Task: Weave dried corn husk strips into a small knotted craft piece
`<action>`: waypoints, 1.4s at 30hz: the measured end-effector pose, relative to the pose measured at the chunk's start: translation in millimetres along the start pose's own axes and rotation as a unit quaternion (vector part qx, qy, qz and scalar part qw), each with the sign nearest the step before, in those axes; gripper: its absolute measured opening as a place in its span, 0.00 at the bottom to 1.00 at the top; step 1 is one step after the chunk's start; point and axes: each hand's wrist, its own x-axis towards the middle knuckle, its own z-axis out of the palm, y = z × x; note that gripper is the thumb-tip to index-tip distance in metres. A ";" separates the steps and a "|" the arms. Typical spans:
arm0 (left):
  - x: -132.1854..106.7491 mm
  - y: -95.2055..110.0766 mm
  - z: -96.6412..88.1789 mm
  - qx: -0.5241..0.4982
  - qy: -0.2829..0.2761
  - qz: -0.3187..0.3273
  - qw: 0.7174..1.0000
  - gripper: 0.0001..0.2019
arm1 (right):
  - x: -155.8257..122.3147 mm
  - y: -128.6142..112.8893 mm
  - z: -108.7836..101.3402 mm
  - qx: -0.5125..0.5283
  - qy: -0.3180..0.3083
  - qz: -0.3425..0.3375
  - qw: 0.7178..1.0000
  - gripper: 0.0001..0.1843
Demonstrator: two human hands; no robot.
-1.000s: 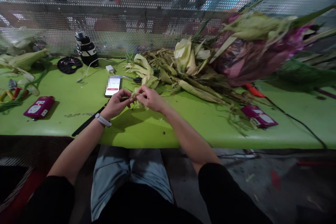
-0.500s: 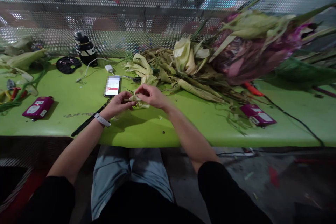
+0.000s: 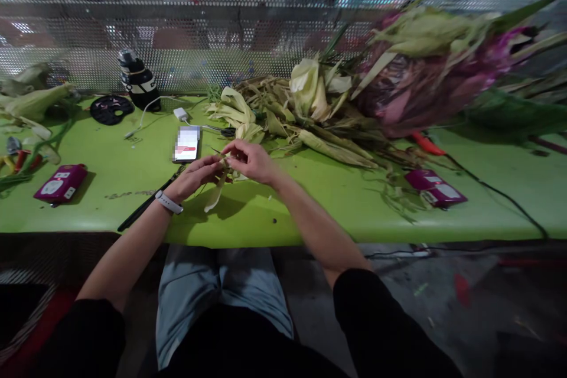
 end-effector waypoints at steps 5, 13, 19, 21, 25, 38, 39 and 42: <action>5.3 -0.7 -0.3 0.017 0.088 0.027 0.996 0.15 | 0.2 -2.6 2.7 -0.035 0.142 0.006 0.989 0.12; 10.9 -3.3 -6.3 -0.058 0.202 0.134 0.968 0.13 | 5.5 -3.1 11.8 0.217 0.068 0.268 0.936 0.30; 7.9 -5.2 -5.0 -0.030 0.165 0.138 0.976 0.11 | 9.3 -2.1 31.0 0.521 0.046 0.269 0.809 0.25; 6.7 -6.2 -4.0 -0.009 0.141 0.132 0.981 0.10 | 9.0 -3.9 32.2 0.587 0.027 0.261 0.766 0.24; 5.1 -5.3 -0.4 0.069 0.140 0.138 0.978 0.09 | 11.8 -5.5 32.5 0.640 0.073 0.275 0.714 0.16; 1.3 3.1 -0.2 0.217 0.211 0.176 0.937 0.05 | 13.0 -1.4 15.2 0.632 0.155 0.231 0.724 0.14; 0.6 4.2 0.2 0.204 0.193 0.155 0.947 0.05 | 13.2 -1.2 14.6 0.626 0.164 0.229 0.728 0.15; -1.7 8.5 0.8 0.171 0.152 0.109 0.967 0.05 | 13.1 -1.7 15.9 0.598 0.167 0.232 0.749 0.16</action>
